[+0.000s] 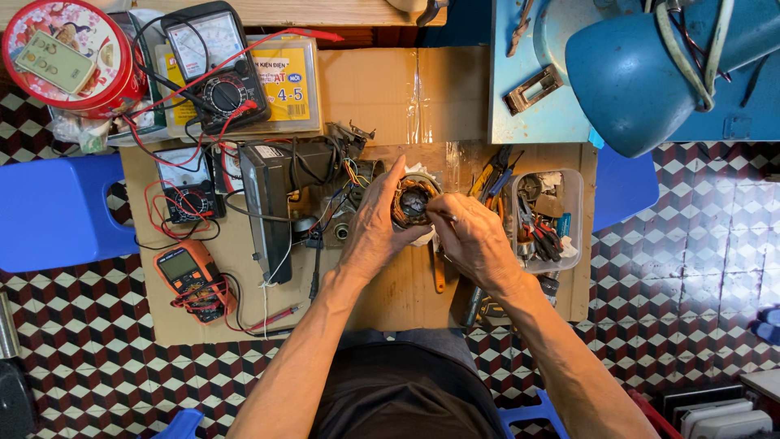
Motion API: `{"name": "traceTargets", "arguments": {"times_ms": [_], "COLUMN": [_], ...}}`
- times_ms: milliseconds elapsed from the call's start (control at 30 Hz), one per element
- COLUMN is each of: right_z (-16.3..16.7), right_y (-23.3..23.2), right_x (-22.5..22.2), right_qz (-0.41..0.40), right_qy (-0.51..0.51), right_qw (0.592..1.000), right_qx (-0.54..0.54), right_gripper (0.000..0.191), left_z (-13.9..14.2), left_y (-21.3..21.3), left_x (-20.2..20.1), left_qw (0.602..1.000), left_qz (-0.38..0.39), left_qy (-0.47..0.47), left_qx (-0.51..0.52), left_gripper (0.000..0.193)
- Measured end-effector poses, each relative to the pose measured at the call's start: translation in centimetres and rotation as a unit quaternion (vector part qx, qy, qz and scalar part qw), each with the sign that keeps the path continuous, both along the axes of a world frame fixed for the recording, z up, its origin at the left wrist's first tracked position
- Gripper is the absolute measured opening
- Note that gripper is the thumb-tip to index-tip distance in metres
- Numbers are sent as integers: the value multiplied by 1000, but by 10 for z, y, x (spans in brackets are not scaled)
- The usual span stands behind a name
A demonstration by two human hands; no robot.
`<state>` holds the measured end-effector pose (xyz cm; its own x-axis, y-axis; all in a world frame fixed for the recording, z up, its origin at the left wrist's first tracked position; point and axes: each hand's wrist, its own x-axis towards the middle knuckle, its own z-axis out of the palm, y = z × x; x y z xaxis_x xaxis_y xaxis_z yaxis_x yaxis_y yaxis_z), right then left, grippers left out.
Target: The person cleans a small cylindrical metal part with a white cloth, then uses a screwdriver to adjust the interior of a motor stator. They repeatedly handle the cylindrical part, inspecting it and placing it into the stator before removing it again.
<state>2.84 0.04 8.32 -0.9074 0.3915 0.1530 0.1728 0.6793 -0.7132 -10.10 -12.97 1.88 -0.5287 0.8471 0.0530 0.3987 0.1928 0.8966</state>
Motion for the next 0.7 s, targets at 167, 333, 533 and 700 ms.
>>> {"name": "traceTargets", "arguments": {"times_ms": [167,333,533,700], "right_z": [-5,-6,-10,-14], "right_y": [-3,-5,-14,-20], "right_x": [-6,-4,-4,-5], "right_qz": [-14,-2,-45,-67], "right_qy": [-1,13,-22,-5], "right_qw": [1000,1000,998,994], "right_qx": [-21,29,-24,-88], "right_gripper": [14,15,12,11], "left_z": [0,-1,-3,-4], "left_y": [-1,-1,-1,-2], "left_x": [0,-1,0,-1], "left_qw": [1000,1000,1000,1000], "left_qz": [5,3,4,1], "left_qy": [9,-5,3,-1], "left_qx": [-6,-18,-8,-17], "left_gripper": [115,116,113,111]}}
